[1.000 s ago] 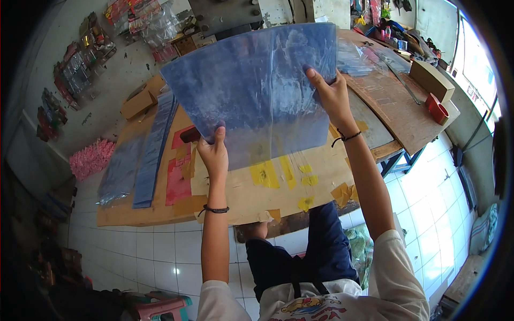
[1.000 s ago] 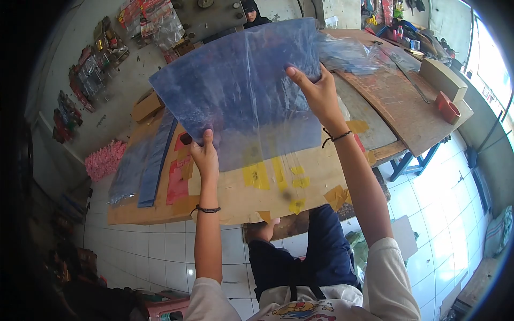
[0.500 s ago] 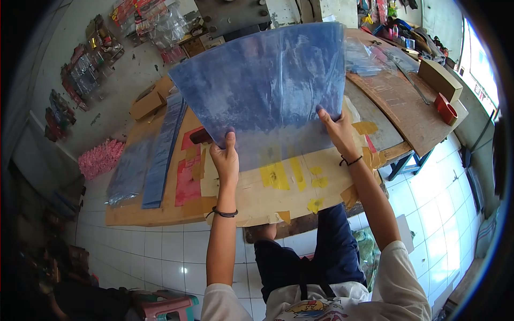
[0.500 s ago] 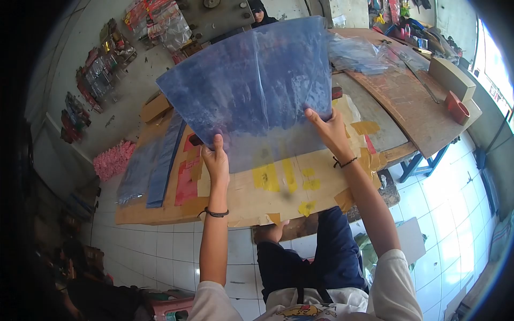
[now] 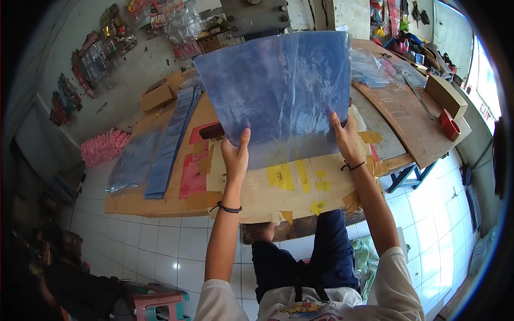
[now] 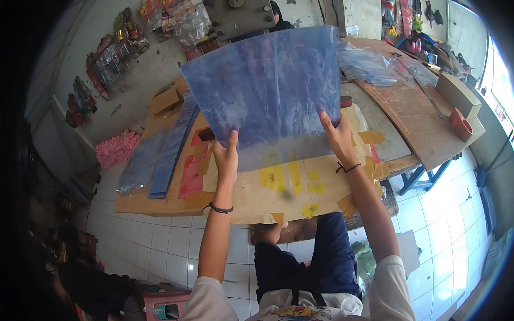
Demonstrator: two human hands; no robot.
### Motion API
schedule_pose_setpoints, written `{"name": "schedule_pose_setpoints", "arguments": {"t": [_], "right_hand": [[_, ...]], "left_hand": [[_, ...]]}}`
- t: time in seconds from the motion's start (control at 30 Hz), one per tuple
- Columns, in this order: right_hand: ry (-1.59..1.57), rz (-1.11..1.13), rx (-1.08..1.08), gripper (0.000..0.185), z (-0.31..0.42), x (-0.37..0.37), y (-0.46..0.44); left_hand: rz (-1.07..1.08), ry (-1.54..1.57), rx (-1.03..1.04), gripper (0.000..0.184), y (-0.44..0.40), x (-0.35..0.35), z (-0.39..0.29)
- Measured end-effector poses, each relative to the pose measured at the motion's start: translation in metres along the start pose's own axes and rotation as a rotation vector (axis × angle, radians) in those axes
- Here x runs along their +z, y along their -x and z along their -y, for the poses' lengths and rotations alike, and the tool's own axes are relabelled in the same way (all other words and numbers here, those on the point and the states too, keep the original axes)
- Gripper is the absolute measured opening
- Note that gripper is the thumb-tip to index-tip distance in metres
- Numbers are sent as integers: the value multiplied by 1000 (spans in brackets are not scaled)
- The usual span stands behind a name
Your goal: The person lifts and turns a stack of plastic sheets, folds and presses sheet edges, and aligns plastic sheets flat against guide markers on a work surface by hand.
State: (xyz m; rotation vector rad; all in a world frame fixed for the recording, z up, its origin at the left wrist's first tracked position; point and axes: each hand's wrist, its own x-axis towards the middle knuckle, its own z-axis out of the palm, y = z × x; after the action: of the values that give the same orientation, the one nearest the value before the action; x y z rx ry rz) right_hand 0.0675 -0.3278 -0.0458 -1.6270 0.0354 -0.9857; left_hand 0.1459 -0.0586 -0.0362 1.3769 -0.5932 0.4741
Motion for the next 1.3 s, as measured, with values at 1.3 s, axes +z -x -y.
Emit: {"name": "schedule_pose_setpoints", "arguments": {"t": [1.3], "right_hand": [[49, -26, -65, 45, 9, 4, -1]], "left_hand": [[4, -31, 279, 36, -107, 2, -42]]}}
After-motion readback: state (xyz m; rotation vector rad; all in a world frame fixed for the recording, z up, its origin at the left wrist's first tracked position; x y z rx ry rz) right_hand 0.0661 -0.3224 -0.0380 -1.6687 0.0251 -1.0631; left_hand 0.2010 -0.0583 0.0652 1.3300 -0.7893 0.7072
